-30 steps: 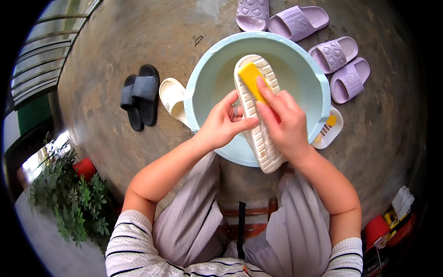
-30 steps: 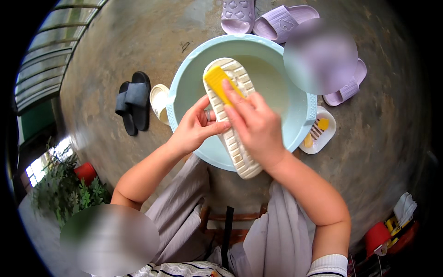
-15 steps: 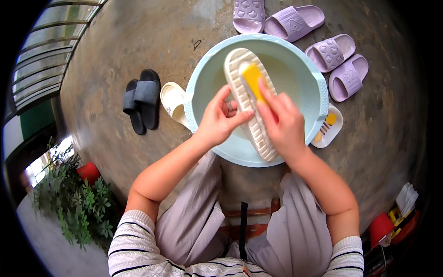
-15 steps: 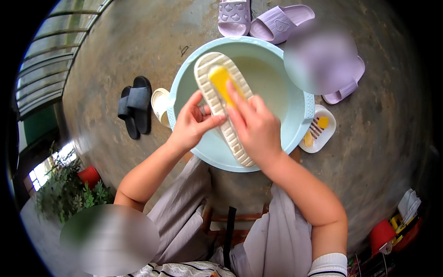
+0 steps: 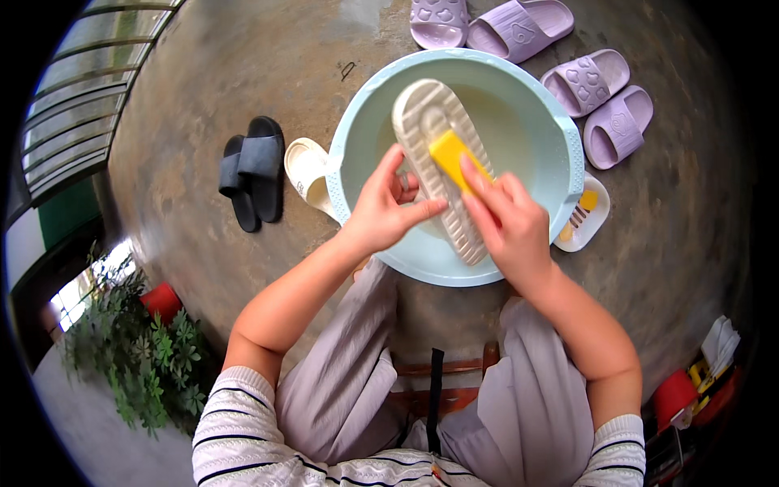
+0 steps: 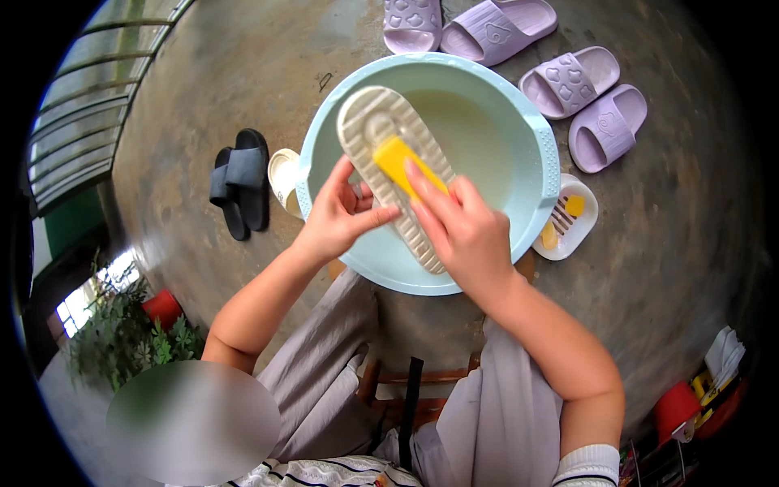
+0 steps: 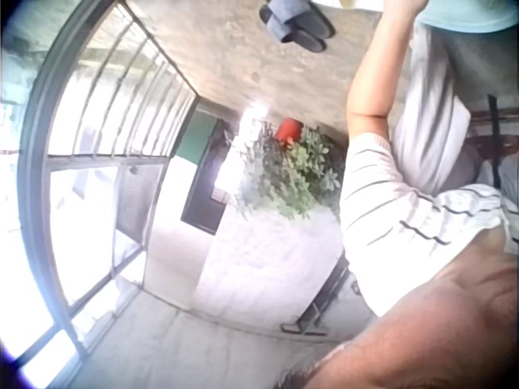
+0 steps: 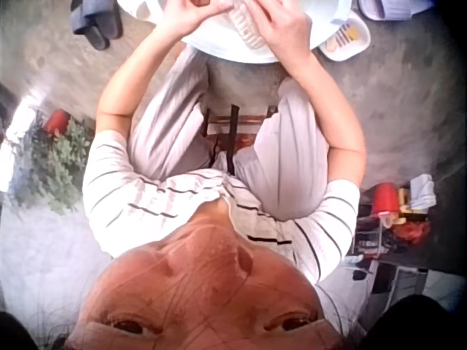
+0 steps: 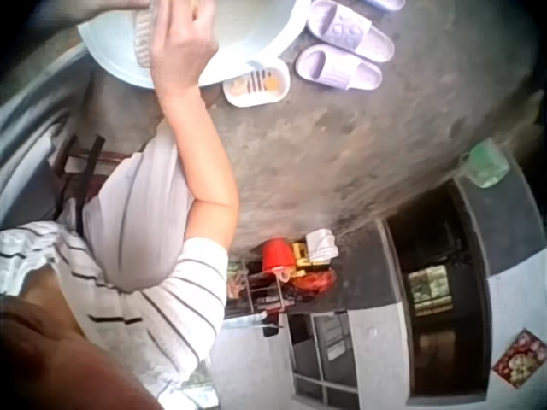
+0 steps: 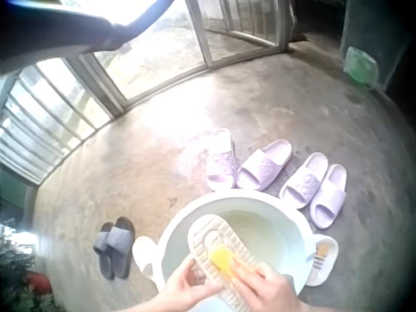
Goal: The person scrubs multiple pairs of slippers using a yellow brush and water in a basin. They clean the soles and tops of purple and white slippers one by one, dipping them into the water and scrubbing thoroughly.
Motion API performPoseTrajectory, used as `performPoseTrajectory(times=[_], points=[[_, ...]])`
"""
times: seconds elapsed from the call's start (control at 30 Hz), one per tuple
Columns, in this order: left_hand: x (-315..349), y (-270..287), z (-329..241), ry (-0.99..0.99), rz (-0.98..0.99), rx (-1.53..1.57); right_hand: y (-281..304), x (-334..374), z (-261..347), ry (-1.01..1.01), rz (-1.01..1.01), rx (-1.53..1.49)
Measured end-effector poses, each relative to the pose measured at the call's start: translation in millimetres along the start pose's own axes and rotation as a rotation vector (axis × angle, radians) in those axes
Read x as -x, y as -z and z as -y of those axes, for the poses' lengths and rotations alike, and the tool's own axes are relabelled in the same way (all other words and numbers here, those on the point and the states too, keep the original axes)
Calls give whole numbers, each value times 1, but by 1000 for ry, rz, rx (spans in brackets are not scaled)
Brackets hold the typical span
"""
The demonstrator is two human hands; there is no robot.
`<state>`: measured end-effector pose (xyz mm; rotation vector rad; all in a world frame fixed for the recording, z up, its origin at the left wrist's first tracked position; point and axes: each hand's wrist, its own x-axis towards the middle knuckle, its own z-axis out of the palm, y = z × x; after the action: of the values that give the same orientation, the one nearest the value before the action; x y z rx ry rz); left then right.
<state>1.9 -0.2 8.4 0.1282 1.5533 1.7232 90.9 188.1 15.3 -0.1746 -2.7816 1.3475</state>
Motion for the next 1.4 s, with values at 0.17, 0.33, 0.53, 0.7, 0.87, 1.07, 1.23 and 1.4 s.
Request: performPoseTrajectory(times=[0.17, 0.33, 0.53, 0.7, 0.87, 1.07, 1.23, 1.4], points=[[6, -15, 3, 137, -17, 225, -7, -36, -23, 18, -183, -65], [3, -3, 1, 147, -15, 239, -11, -3, -26, -23, -141, -133], [-7, 2, 3, 100, 57, 206, -3, -34, -8, 10, -172, -74], [-4, -1, 0, 48, -87, 163, -7, -12, -3, 67, -130, -34], [-16, 28, -27, -83, -315, 129, -12, 26, -18, 20, -84, -4], [0, -4, 6, -39, -300, 257, -3, -16, -3, 97, -137, 117], [-1, 13, -13, -91, -429, 360, 7, 5, -52, -145, -198, -313], [22, -8, -2, 26, -335, 461, 5, -23, -31, -524, -307, -956]])
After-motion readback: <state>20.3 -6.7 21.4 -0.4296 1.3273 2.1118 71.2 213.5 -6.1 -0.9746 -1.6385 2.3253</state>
